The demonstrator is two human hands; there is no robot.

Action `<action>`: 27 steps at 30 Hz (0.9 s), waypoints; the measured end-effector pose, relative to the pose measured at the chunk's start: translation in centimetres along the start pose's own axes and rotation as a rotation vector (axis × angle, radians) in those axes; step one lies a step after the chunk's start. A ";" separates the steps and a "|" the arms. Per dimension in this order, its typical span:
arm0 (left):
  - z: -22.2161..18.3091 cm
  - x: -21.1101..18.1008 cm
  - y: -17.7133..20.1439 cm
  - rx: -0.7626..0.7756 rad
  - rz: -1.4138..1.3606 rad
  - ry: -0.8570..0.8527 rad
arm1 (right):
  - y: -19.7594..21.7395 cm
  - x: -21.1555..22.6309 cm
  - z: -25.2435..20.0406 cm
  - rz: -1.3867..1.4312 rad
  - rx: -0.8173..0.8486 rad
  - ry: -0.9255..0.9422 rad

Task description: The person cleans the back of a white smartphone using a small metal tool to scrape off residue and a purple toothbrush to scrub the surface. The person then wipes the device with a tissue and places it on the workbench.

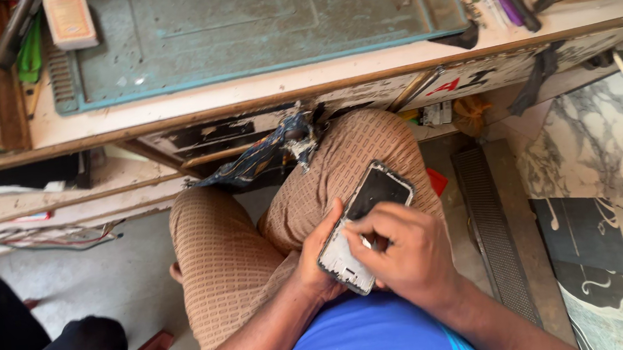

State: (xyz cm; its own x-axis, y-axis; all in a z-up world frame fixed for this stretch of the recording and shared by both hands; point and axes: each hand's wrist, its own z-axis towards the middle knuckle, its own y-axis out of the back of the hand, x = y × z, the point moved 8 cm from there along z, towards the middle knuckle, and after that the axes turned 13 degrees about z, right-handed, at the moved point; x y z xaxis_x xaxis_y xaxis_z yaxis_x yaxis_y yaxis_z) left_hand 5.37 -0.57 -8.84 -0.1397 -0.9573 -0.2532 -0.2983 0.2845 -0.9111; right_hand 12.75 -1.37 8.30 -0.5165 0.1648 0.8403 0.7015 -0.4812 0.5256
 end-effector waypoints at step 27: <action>0.4 -0.6 0.3 -0.067 -0.122 -0.066 | -2.4 1.9 -0.8 0.145 0.202 0.205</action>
State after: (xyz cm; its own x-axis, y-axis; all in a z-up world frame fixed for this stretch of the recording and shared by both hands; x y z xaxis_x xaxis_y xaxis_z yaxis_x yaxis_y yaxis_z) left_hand 5.68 0.09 -9.12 -0.0366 -0.9857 -0.1648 -0.3718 0.1665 -0.9133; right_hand 9.74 -0.56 8.53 -0.4779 -0.0798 0.8748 0.8476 -0.3031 0.4354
